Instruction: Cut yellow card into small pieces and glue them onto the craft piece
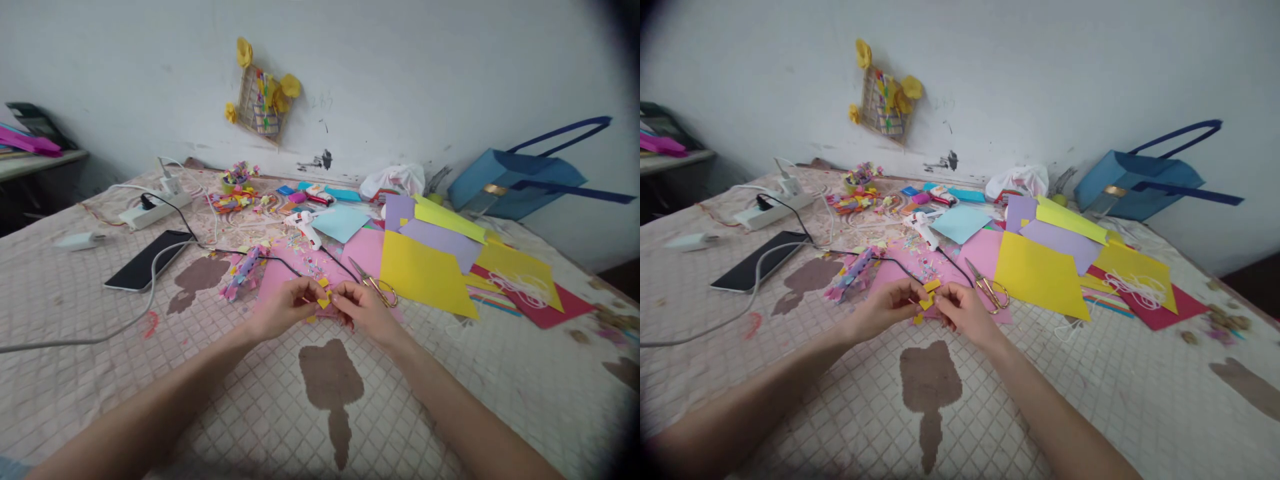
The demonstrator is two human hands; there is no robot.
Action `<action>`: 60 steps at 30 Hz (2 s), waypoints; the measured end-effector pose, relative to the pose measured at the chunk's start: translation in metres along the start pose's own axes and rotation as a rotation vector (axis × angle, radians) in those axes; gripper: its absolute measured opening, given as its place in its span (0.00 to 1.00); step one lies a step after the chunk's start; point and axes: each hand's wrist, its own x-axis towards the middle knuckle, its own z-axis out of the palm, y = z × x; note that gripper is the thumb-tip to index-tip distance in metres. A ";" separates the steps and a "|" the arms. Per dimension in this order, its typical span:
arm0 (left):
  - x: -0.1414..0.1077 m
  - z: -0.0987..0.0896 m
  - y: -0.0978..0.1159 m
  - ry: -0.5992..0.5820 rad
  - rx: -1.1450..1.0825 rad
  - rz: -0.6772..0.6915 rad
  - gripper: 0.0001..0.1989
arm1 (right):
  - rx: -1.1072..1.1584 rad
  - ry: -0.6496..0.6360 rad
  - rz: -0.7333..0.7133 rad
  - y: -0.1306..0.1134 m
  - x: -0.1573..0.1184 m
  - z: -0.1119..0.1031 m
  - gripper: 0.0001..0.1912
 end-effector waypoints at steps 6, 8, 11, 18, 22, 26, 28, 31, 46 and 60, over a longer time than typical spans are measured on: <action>0.001 -0.002 -0.004 -0.016 -0.057 -0.063 0.09 | -0.001 -0.055 -0.030 0.002 -0.001 0.001 0.09; 0.002 -0.003 -0.004 -0.024 -0.098 -0.072 0.09 | 0.005 -0.064 -0.038 0.001 -0.001 0.002 0.09; 0.002 -0.002 -0.003 -0.024 -0.165 -0.086 0.10 | 0.010 -0.065 -0.037 0.000 -0.001 0.004 0.09; 0.002 0.000 -0.003 0.032 -0.207 -0.169 0.12 | -0.006 -0.074 -0.002 -0.003 -0.002 0.006 0.11; 0.001 0.000 -0.001 0.039 -0.210 -0.186 0.14 | -0.002 -0.104 0.012 -0.003 -0.003 0.006 0.13; 0.001 0.000 -0.002 0.026 -0.203 -0.179 0.15 | -0.015 -0.107 0.011 -0.002 -0.003 0.005 0.15; 0.001 -0.001 -0.003 0.028 -0.185 -0.178 0.15 | -0.024 -0.101 0.005 -0.001 -0.002 0.005 0.14; 0.001 -0.001 -0.005 0.014 -0.175 -0.176 0.15 | -0.031 -0.089 -0.011 -0.001 -0.002 0.005 0.12; 0.001 -0.001 -0.002 0.017 -0.146 -0.271 0.11 | -0.070 -0.024 -0.075 -0.001 -0.002 0.007 0.12; 0.002 -0.003 -0.003 0.012 -0.180 -0.307 0.12 | -0.087 -0.019 -0.031 0.000 -0.002 0.007 0.13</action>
